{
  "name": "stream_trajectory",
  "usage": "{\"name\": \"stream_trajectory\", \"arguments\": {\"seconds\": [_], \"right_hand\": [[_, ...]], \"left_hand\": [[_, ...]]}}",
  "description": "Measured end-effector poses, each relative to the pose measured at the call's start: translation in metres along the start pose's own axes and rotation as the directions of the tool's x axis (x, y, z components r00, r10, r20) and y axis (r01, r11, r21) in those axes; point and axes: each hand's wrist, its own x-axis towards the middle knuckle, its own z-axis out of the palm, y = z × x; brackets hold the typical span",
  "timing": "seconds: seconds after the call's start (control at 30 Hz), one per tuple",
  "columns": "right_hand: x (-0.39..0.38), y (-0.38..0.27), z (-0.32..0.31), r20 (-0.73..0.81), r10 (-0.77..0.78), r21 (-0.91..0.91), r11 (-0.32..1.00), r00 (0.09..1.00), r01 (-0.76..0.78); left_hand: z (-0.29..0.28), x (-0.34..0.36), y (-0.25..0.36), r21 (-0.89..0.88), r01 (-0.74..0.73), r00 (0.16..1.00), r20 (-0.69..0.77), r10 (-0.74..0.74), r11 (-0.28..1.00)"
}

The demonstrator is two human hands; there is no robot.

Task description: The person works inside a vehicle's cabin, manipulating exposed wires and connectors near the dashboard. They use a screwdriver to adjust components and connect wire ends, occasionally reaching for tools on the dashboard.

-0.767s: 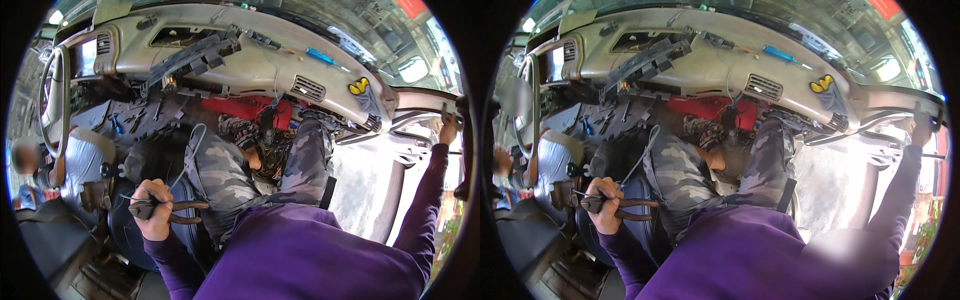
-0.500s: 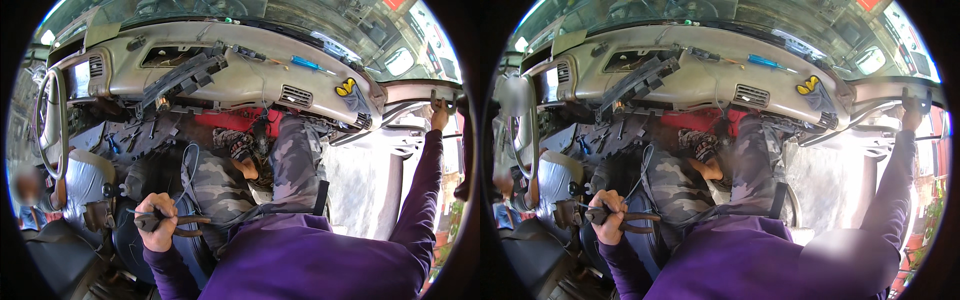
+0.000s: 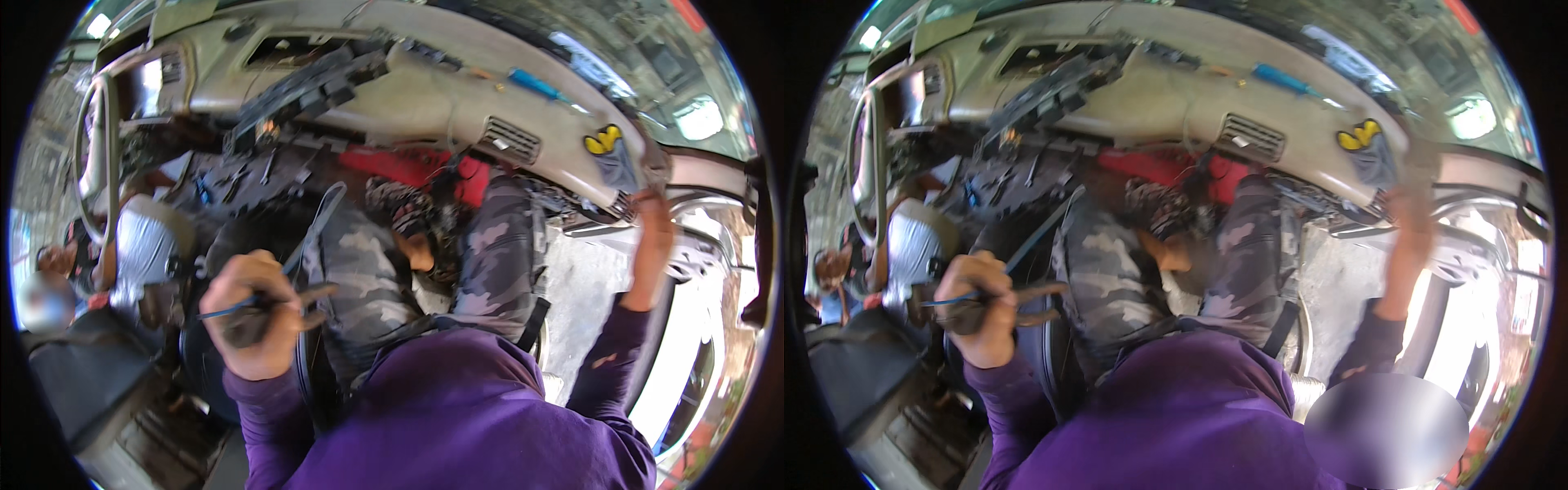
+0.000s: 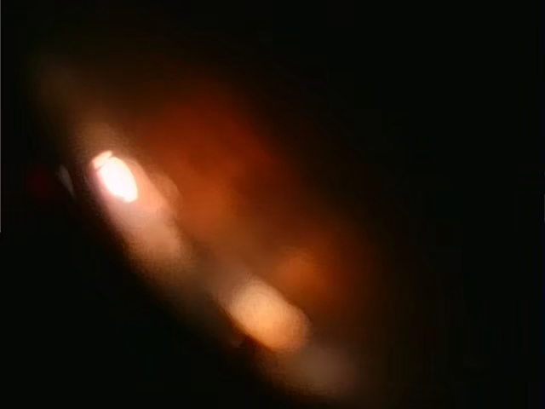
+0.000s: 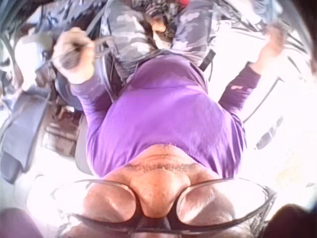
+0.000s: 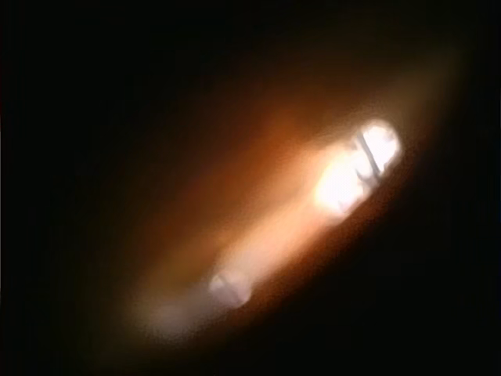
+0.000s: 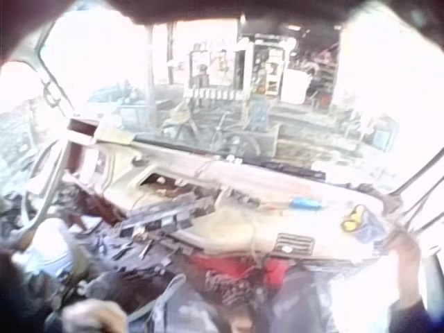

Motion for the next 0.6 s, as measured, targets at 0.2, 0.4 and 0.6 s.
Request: {"name": "stream_trajectory", "arguments": {"seconds": [0.2,0.4,0.6], "right_hand": [[-0.077,-0.098,0.200,0.811,-0.253,0.298,0.955,0.528,0.001],[-0.115,-0.072,0.272,0.953,-0.265,0.181,0.887,0.148,0.424],[-0.111,-0.057,0.261,0.958,-0.270,0.226,0.921,0.100,0.318]], "left_hand": [[-0.141,-0.045,0.072,-0.518,-0.164,0.923,-0.381,-0.055,0.840],[-0.203,-0.161,0.137,-0.274,-0.048,0.805,-0.580,-0.125,0.960],[-0.155,-0.170,0.134,-0.375,0.030,0.958,-0.254,-0.134,0.926]]}}
